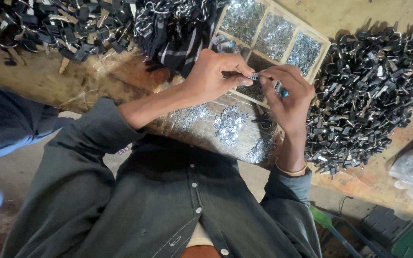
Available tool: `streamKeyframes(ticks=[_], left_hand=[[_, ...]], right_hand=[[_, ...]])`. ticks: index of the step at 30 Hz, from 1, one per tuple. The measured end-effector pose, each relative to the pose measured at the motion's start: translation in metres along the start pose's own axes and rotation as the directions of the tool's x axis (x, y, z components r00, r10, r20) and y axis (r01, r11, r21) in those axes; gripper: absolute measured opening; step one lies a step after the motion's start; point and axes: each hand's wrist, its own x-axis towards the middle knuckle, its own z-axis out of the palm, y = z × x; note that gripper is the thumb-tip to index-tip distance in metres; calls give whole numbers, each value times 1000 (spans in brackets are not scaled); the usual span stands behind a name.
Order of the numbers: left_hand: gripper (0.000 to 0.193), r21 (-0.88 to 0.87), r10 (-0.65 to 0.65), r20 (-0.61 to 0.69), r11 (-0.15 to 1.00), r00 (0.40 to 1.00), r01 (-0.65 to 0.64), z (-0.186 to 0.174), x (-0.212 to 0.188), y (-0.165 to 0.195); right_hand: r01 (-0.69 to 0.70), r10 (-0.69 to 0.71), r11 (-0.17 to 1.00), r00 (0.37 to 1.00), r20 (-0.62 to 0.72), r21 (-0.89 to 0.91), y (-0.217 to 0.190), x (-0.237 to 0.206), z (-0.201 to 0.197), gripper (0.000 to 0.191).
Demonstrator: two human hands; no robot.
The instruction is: The person sits at a workbench covered with piles of black metal fittings and a compartment tray of small parts. They repeatedly pick up a blue plastic component and a metal fitting, fit the metal part into the blue component by hand, and set the assembled unit on the table, continuing with the next pieces.
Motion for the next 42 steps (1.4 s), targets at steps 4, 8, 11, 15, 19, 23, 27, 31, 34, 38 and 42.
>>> streamKeyframes(ticks=[4,8,11,15,19,23,27,31,34,38,42], left_hand=[[16,68,14,9,998,1000,-14,-1,-1,-2],[16,72,16,8,997,1000,-17,11,-5,-3],[16,84,-26,-8,996,1000,26,16,-6,-3],[16,60,-21,-1,998,1000,21,18,-5,-3],[15,72,14,13,997,1000,-15,19,-3,-3],[15,54,21,15,998,1000,-22,21,-6,-2],[16,102,3,11,995,1000,-4,23,-7,-2],[15,82,10,5,997,1000,-10,27,-7,-5],[15,69,-5,1,998,1000,5,29,-7,-8],[14,54,-29,-2,998,1000,29,30,-9,-11],[15,39,5,-4,999,1000,-5,30,-13,-15]], right_hand=[[156,-151,970,988,44,-188,-7,1,-3,16],[170,-167,961,985,33,-217,-6,-7,-8,18],[131,-139,975,990,-31,-182,-3,-14,-7,16],[25,-28,996,999,-39,-84,0,-17,-9,13],[-24,23,999,999,-23,-37,0,-16,-12,13],[8,-11,996,1000,-27,-85,-6,-19,-10,12],[142,-147,946,989,3,-291,-8,-20,-11,14],[125,-132,949,991,-7,-288,-6,-22,-14,15],[66,-73,973,997,-24,-220,-4,-24,-15,14],[58,-65,980,997,-29,-190,-3,-24,-14,13],[39,-43,979,999,-12,-198,-9,-23,-14,12]])
